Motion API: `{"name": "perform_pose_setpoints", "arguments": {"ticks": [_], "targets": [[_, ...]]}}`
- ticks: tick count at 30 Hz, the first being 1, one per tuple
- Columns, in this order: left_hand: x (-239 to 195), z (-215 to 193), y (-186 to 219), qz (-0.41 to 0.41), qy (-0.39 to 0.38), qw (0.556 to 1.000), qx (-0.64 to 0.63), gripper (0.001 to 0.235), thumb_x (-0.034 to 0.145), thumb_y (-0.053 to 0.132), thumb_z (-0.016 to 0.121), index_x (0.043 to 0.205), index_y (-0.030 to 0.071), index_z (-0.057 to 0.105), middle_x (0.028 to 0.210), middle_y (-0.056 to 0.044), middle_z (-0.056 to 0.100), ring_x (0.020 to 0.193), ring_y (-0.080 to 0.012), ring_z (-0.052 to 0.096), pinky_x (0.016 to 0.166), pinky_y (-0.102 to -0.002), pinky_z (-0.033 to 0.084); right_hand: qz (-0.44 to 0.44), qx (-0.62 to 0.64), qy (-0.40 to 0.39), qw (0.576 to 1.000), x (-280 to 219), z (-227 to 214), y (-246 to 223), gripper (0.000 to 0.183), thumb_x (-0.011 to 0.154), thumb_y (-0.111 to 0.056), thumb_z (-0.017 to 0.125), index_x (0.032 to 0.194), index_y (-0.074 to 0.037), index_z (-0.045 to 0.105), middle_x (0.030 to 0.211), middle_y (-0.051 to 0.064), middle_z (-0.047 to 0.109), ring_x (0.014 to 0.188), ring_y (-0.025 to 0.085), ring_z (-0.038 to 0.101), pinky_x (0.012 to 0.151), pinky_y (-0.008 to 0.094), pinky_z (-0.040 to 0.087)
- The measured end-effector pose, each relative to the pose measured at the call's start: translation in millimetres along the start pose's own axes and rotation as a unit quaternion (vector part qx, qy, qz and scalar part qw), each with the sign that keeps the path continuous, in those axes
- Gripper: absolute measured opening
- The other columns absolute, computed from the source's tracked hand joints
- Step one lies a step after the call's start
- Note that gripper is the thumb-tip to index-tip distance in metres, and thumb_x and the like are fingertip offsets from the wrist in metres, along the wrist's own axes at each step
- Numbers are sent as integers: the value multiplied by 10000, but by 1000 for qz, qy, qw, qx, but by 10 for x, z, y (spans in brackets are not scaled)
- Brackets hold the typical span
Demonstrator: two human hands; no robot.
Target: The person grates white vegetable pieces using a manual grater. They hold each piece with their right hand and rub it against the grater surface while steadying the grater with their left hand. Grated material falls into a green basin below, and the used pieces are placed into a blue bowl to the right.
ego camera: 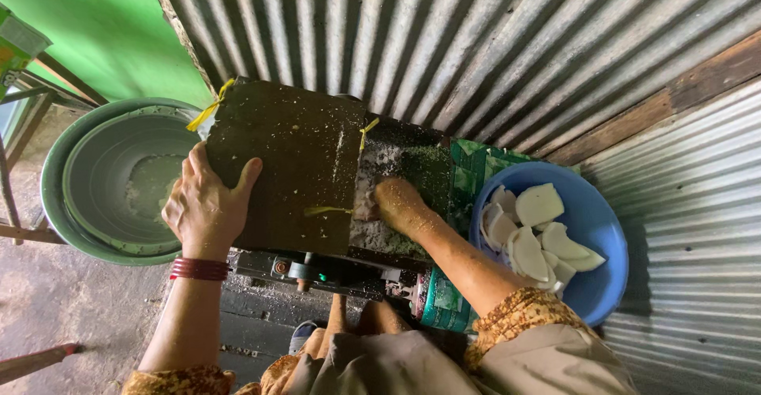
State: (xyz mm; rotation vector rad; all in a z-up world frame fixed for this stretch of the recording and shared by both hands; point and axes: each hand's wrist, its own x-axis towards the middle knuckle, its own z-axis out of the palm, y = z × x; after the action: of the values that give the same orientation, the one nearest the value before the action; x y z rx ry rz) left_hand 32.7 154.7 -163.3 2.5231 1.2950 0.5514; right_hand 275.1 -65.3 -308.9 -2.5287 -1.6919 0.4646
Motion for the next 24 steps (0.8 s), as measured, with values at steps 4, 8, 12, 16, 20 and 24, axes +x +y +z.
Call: {"name": "perform_pose_setpoints", "arguments": {"ticks": [4,8,12,16,20,24], "targets": [[2,-5,1,-5,0,1000,-5,873,908,723,663,1429,37,527,1292,-209,670,1107,-433,665,875,-555,517,69,76,-61,993,-18,-11,-156,213,863,-228,759,806,-23,737,837,224,705,790,356,727,775,491,578],[17,14,-6,-17,-9,999,30,885,904,744,669,1425,42,530,1293,-208,668,1090,-434,668,865,-564,515,36,70,-26,997,-55,-44,-267,100,839,-106,694,790,-40,752,844,230,716,794,381,714,778,511,569],[18,55,-49,-9,-5,999,38,883,937,756,657,1437,39,532,1287,-218,670,1085,-449,666,862,-580,508,-6,70,3,998,-53,-60,-367,146,830,-157,714,785,-21,742,837,258,702,813,415,693,785,531,554],[-25,122,-157,-3,-4,999,38,864,949,764,642,1446,64,548,1304,-214,680,1113,-456,666,901,-587,500,3,87,8,996,-121,-164,-465,128,846,-132,687,796,-37,756,862,231,720,822,386,697,754,512,552],[47,249,-321,25,-15,998,60,886,1005,792,655,1407,12,540,1249,-253,690,1116,-466,670,931,-588,489,28,200,200,959,-554,-357,-195,157,957,-94,660,1078,-90,759,911,133,721,803,251,698,668,359,576],[82,364,-463,22,-33,996,75,867,1000,784,594,1373,4,525,1192,-255,690,1100,-456,678,910,-583,488,169,182,419,873,-1336,-457,767,124,927,-132,736,1035,-110,794,930,152,777,760,237,747,660,350,583]]}}
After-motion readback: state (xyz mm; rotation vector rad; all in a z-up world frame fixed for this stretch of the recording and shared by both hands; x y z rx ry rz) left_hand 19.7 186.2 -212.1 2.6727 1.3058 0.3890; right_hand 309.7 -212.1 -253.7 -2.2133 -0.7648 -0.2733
